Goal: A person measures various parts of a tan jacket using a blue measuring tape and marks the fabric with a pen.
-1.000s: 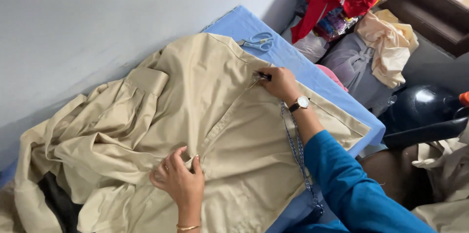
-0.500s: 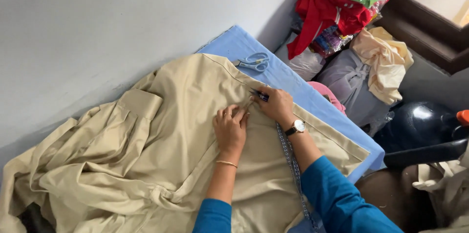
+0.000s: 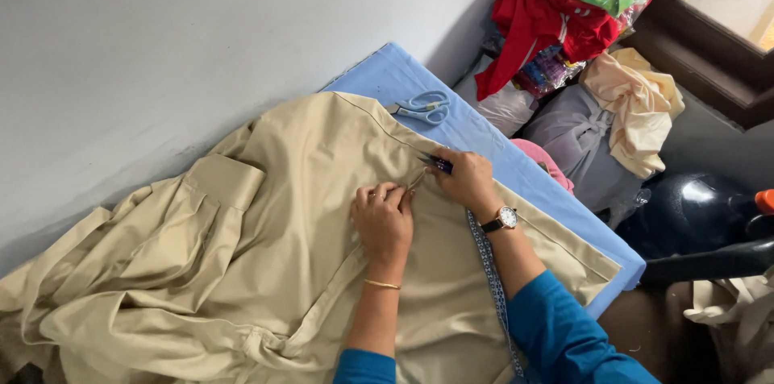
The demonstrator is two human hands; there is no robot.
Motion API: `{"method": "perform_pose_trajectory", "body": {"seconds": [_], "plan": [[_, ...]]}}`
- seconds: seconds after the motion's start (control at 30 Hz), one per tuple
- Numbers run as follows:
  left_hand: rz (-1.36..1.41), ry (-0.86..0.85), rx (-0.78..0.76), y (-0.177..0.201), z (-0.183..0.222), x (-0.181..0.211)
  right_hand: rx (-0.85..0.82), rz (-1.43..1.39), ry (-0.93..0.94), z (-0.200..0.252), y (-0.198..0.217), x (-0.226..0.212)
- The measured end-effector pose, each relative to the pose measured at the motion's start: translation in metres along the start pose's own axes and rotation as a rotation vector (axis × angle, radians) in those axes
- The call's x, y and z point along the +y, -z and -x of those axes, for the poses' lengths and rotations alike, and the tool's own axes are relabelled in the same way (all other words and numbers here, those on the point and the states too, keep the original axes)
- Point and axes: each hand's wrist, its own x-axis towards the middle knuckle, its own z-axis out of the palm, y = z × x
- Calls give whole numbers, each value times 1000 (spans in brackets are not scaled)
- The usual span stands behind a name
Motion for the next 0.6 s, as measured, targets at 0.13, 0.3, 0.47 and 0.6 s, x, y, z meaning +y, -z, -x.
{"method": "perform_pose_trajectory", "body": {"seconds": [0.13, 0.3, 0.47, 0.6], "plan": [[88, -224, 120, -15, -4, -20, -4, 22, -55, -6, -10, 9], [43, -115, -104, -10, 0, -17, 1, -121, -30, 1, 13, -7], [23, -57, -87, -4, -2, -7, 52, -406, -30, 2, 21, -3], [10, 20, -29, -11, -1, 2, -41, -423, 51, 9, 42, -26]]}}
